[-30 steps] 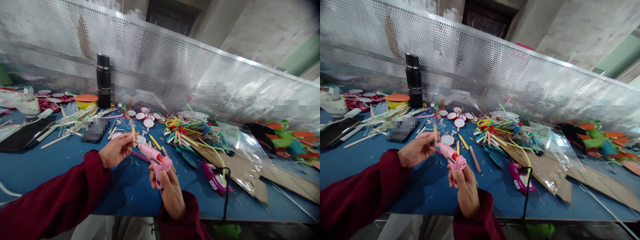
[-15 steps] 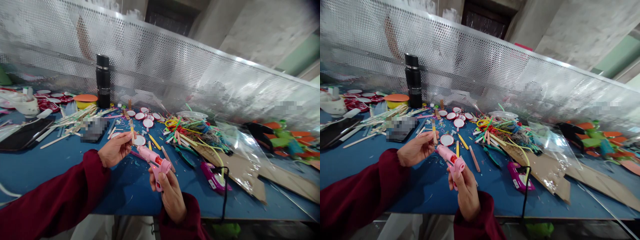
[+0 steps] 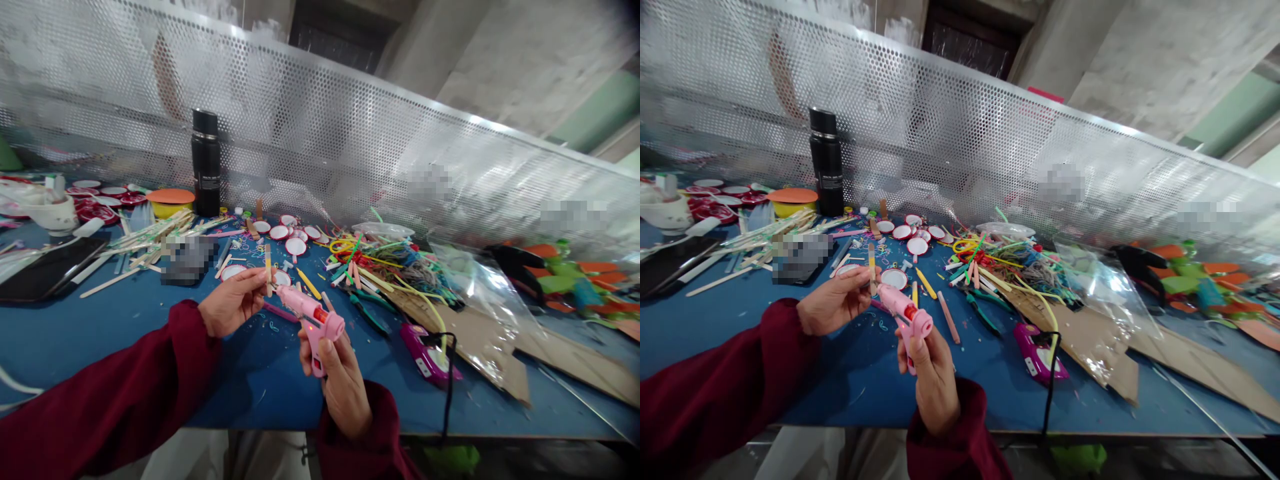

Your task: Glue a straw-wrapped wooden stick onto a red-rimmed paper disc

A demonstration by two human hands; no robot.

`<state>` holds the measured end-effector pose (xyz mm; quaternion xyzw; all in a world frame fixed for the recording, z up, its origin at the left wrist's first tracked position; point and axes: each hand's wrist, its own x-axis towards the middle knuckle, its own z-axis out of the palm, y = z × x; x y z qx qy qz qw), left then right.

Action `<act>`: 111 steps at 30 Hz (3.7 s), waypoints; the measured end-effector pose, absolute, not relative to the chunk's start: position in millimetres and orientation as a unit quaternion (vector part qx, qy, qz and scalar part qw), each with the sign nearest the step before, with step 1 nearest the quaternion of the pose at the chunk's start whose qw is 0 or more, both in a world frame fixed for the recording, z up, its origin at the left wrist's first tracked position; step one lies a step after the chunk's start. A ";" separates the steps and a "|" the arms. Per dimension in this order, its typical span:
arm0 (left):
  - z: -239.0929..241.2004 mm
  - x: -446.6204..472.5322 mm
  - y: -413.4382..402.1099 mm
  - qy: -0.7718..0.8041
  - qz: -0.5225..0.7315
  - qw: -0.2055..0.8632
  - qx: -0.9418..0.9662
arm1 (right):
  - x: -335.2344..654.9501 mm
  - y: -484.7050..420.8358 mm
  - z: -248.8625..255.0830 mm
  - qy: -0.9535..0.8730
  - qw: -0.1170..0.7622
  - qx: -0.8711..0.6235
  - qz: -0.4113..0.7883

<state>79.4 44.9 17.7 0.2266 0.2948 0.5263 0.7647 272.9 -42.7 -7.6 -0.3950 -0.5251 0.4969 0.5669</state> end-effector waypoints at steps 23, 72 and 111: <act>13.4 78.3 43.2 0.283 0.490 0.781 0.264 | 267.9 -39.0 5.2 -0.518 0.583 -0.383 0.495; 18.1 75.5 45.2 0.275 0.529 0.764 0.246 | 283.0 -65.6 -11.1 -0.521 0.556 -0.385 0.521; 17.3 83.8 24.6 0.203 0.419 0.850 0.248 | 346.0 -57.5 36.5 -0.660 0.495 -0.560 0.078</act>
